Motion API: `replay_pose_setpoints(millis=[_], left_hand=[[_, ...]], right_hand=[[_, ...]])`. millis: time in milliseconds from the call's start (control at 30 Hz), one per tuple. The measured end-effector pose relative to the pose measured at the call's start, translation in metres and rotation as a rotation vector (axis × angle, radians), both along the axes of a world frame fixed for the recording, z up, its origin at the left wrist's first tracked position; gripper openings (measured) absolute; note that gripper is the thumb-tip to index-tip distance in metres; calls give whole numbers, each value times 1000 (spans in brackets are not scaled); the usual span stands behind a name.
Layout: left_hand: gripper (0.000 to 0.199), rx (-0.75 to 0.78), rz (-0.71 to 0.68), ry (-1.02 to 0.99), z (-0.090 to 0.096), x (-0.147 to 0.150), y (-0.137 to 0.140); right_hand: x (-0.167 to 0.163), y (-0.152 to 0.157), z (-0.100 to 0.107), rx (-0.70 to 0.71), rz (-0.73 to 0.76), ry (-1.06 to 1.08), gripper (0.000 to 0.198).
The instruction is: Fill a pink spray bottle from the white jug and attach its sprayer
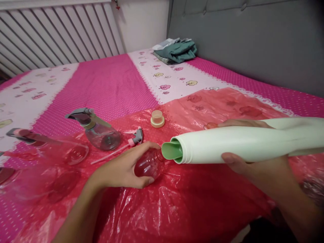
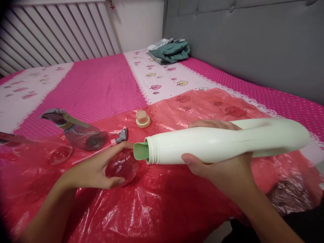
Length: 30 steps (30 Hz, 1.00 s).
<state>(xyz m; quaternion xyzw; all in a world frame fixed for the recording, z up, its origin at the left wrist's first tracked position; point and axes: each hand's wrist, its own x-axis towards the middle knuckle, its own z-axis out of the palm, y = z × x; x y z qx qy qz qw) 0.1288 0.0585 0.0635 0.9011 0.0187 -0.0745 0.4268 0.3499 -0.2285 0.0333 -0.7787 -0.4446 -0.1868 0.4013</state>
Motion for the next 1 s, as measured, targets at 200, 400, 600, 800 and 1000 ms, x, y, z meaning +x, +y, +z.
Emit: replay_pose_setpoints(millis=[200,400,600,800,1000], left_hand=[[71,9,14,8,-1,0,1],[70,10,14,-3,-2,1,2],[69,27,21,-12,-1,1,1],[56,39,-8,-24,2,2,-2],[51,-18,-31,-20,2,2,-2]], right_hand=[[-4,3,3,34,-12,35,49],[-8,7,6,74,-17,133,46],[-4,1,7,23,-8,123,46],[1,-4,9,-70,39,8,55],[-1,-5,12,-85,44,-68,54]])
